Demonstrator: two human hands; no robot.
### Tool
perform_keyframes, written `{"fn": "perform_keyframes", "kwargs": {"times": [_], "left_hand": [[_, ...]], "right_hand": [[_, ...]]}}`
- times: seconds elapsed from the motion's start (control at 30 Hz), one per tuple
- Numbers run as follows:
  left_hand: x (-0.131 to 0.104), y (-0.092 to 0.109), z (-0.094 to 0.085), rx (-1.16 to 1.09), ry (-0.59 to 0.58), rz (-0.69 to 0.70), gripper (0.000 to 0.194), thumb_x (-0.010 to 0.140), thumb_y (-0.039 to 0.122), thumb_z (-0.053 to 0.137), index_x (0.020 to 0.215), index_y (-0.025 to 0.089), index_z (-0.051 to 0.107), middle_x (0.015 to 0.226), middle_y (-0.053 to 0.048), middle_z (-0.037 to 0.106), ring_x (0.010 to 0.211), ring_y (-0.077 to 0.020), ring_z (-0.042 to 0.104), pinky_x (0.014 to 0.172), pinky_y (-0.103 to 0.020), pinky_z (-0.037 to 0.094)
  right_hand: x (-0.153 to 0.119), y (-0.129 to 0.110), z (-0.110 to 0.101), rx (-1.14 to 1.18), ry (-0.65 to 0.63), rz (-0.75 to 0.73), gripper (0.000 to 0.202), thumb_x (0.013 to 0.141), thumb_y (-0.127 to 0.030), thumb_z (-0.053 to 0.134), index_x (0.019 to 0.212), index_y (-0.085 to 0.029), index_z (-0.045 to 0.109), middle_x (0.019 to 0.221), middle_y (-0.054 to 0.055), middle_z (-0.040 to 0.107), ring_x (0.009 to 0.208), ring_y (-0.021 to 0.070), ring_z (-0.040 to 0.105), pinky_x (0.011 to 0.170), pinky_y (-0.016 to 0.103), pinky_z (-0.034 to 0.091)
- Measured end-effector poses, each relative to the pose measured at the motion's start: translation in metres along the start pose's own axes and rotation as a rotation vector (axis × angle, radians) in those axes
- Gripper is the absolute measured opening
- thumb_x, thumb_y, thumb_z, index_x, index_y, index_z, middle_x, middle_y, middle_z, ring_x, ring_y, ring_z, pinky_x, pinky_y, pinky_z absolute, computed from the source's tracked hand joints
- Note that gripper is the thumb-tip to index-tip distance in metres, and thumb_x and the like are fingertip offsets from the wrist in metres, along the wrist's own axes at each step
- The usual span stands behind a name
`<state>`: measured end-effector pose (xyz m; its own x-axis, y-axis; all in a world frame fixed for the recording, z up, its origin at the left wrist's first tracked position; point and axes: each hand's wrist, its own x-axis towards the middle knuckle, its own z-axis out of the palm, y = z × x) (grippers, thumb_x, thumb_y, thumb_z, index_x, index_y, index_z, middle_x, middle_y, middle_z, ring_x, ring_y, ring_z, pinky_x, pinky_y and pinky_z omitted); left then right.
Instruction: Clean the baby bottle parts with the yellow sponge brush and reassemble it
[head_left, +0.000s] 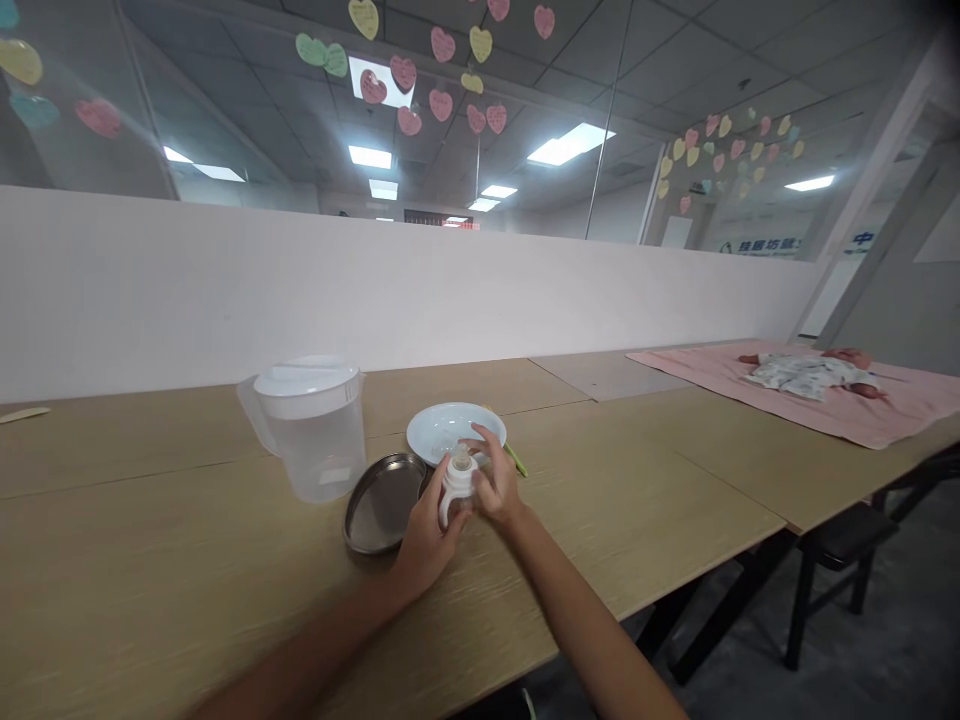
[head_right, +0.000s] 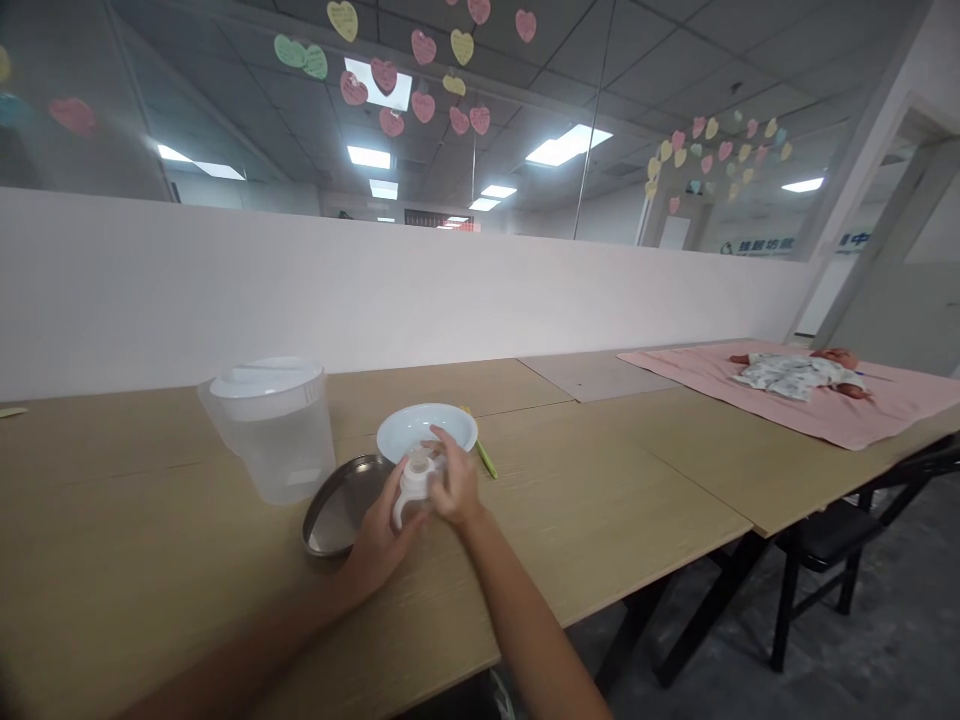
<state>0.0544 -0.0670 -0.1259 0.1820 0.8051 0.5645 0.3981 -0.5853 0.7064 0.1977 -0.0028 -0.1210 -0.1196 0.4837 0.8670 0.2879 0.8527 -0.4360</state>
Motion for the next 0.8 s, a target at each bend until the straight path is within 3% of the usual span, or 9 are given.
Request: {"fn": "perform_keyframes", "kwargs": {"times": [0.1,0.2,0.43,0.53,0.67,0.73,0.8], "left_hand": [[-0.001,0.0,0.0,0.014,-0.002,-0.005,0.065,0.082,0.027,0.052,0.14,0.021,0.024,0.142,-0.01,0.038,0.13,-0.0213,0.035,0.107,-0.038,0.028],[-0.001,-0.002,0.001,0.004,0.007,-0.017,0.069,0.082,0.027,0.053,0.142,0.021,0.02,0.143,-0.01,0.037,0.13,-0.0212,0.035,0.107,-0.037,0.029],[-0.003,-0.005,0.002,0.036,0.023,0.025,0.066,0.085,0.03,0.047,0.143,0.018,0.018,0.144,-0.013,0.035,0.131,-0.0222,0.034,0.105,-0.037,0.032],[-0.004,-0.004,0.003,0.043,0.02,0.009,0.068,0.084,0.03,0.051,0.142,0.019,0.019,0.144,-0.012,0.034,0.131,-0.0223,0.033,0.106,-0.036,0.032],[-0.005,-0.004,0.003,0.046,0.016,-0.014,0.072,0.082,0.026,0.053,0.143,0.018,0.016,0.145,-0.012,0.031,0.132,-0.0219,0.031,0.107,-0.037,0.03],[-0.004,-0.004,0.003,0.037,0.02,-0.004,0.072,0.081,0.026,0.053,0.143,0.019,0.017,0.144,-0.012,0.033,0.132,-0.0224,0.032,0.107,-0.038,0.029],[-0.004,-0.004,0.003,0.023,0.029,0.003,0.07,0.081,0.026,0.053,0.142,0.021,0.02,0.143,-0.011,0.036,0.131,-0.023,0.034,0.107,-0.039,0.029]], "right_hand": [[0.001,0.013,-0.012,-0.093,0.11,0.061,0.051,0.08,-0.031,0.042,0.129,-0.019,0.038,0.111,0.01,0.061,0.092,0.0226,0.059,0.087,0.042,0.043],[0.001,0.011,-0.015,-0.135,0.16,0.064,0.049,0.082,-0.032,0.042,0.129,-0.018,0.039,0.113,0.011,0.06,0.098,0.0239,0.057,0.09,0.044,0.041],[0.0,-0.018,0.007,-0.143,-0.08,-0.148,0.062,0.079,-0.039,0.049,0.134,-0.017,0.033,0.117,0.013,0.058,0.103,0.027,0.054,0.09,0.046,0.04],[-0.001,-0.008,0.002,-0.122,-0.011,-0.077,0.065,0.08,-0.04,0.048,0.137,-0.016,0.027,0.119,0.013,0.056,0.1,0.0257,0.055,0.089,0.045,0.041],[-0.002,0.009,-0.01,-0.088,0.12,0.013,0.055,0.085,-0.037,0.04,0.135,-0.017,0.031,0.114,0.012,0.057,0.093,0.0224,0.056,0.085,0.042,0.043],[-0.001,0.008,-0.012,-0.111,0.126,0.053,0.048,0.086,-0.037,0.037,0.13,-0.017,0.038,0.104,0.01,0.06,0.088,0.0213,0.056,0.083,0.04,0.043],[0.001,0.002,-0.011,-0.145,0.05,0.05,0.042,0.087,-0.038,0.036,0.121,-0.017,0.048,0.094,0.008,0.062,0.084,0.0211,0.057,0.08,0.038,0.043]]}}
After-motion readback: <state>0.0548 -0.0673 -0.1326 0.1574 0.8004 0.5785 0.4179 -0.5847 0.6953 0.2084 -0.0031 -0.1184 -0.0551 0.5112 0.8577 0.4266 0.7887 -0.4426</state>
